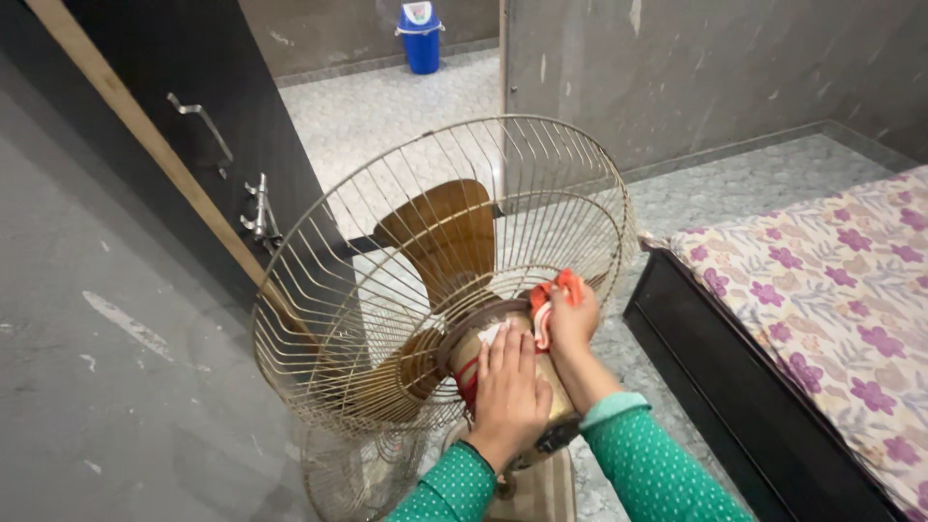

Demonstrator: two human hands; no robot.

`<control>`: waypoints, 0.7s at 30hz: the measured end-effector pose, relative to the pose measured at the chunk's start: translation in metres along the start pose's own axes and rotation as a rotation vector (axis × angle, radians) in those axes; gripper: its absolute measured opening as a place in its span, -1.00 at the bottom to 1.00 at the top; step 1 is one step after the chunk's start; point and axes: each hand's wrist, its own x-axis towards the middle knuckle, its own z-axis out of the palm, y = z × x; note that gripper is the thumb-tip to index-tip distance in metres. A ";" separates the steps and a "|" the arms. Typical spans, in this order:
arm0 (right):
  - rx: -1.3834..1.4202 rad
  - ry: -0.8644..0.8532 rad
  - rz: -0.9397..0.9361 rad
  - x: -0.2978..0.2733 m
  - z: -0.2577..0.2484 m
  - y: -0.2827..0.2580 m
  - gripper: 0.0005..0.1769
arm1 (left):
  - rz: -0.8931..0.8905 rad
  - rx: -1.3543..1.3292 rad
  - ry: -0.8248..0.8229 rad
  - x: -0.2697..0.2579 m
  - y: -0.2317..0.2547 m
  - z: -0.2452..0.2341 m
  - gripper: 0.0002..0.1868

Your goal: The person wipes the blades and wire cage of a standing electric fan using an orange cloth. They rotate the fan head to access different sections and continue wiping the motor housing and cage throughout the clip.

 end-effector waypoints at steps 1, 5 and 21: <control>-0.029 -0.052 -0.066 -0.005 0.005 -0.005 -0.81 | 0.003 0.015 -0.006 0.000 -0.001 0.000 -0.29; -0.113 -0.249 -0.415 -0.038 0.014 -0.024 -0.76 | -0.026 0.081 -0.107 -0.004 -0.006 0.006 -0.40; -0.140 -0.505 -0.523 -0.051 0.009 -0.068 -0.73 | 0.020 -0.010 0.041 -0.007 -0.005 0.008 -0.48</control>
